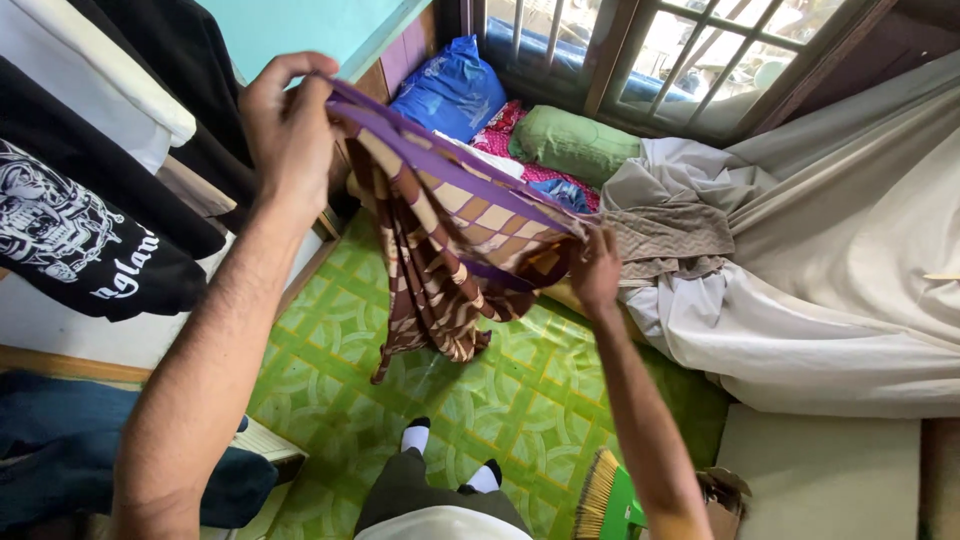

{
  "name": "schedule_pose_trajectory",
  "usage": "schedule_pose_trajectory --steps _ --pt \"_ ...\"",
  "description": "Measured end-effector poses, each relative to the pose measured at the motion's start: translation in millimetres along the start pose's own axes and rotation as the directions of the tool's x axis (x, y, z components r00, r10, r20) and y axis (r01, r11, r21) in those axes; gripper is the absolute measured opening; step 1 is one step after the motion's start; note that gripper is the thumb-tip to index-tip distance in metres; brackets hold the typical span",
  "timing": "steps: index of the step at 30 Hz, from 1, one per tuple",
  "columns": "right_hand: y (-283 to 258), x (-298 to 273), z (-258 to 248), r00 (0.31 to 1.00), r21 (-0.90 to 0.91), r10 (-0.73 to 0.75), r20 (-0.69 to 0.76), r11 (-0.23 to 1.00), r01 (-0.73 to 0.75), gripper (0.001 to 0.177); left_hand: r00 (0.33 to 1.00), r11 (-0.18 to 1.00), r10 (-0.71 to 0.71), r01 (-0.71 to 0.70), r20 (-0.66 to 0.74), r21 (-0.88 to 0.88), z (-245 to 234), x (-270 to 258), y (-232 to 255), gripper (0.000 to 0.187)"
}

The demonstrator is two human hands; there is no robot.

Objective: The person is folding a brown and white patterned sarong or piece of fabric.

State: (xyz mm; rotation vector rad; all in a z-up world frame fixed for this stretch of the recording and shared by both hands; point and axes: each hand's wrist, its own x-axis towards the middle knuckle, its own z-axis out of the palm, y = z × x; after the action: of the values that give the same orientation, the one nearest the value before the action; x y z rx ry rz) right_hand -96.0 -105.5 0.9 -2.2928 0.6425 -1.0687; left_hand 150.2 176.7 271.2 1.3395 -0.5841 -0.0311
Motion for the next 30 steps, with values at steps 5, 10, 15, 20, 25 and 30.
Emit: schedule_pose_trajectory --steps 5,10,15,20,25,30 --pt "36.0 -61.7 88.2 0.993 0.120 0.119 -0.008 0.986 -0.117 0.019 0.995 0.999 0.043 -0.044 0.087 0.006 25.5 -3.7 33.8 0.016" --pt "53.7 -126.8 183.5 0.935 0.150 0.350 0.060 0.923 -0.355 0.018 0.979 0.982 0.094 -0.121 0.178 0.147 16.9 -3.1 26.2 0.017" --pt "41.1 -151.3 162.2 0.693 0.144 0.627 0.356 0.696 -0.703 0.024 0.996 0.997 0.011 -0.017 0.088 0.071 -12.6 -2.5 10.0 0.013" --pt "61.1 -145.8 119.6 0.641 0.178 0.659 0.393 0.630 -0.756 0.018 0.990 0.984 -0.143 0.142 -0.001 0.104 -36.0 -15.4 -24.7 0.015" --pt "49.0 -113.2 74.9 0.728 0.321 0.608 0.318 0.653 -0.686 0.023 0.977 0.977 -0.209 0.210 -0.044 0.023 -38.9 -25.3 -65.7 0.010" --pt "59.3 -108.2 53.4 0.712 0.621 0.620 0.329 0.426 -0.658 0.024 0.963 0.963 -0.262 0.256 -0.067 -0.080 -32.0 -24.3 -69.9 0.013"
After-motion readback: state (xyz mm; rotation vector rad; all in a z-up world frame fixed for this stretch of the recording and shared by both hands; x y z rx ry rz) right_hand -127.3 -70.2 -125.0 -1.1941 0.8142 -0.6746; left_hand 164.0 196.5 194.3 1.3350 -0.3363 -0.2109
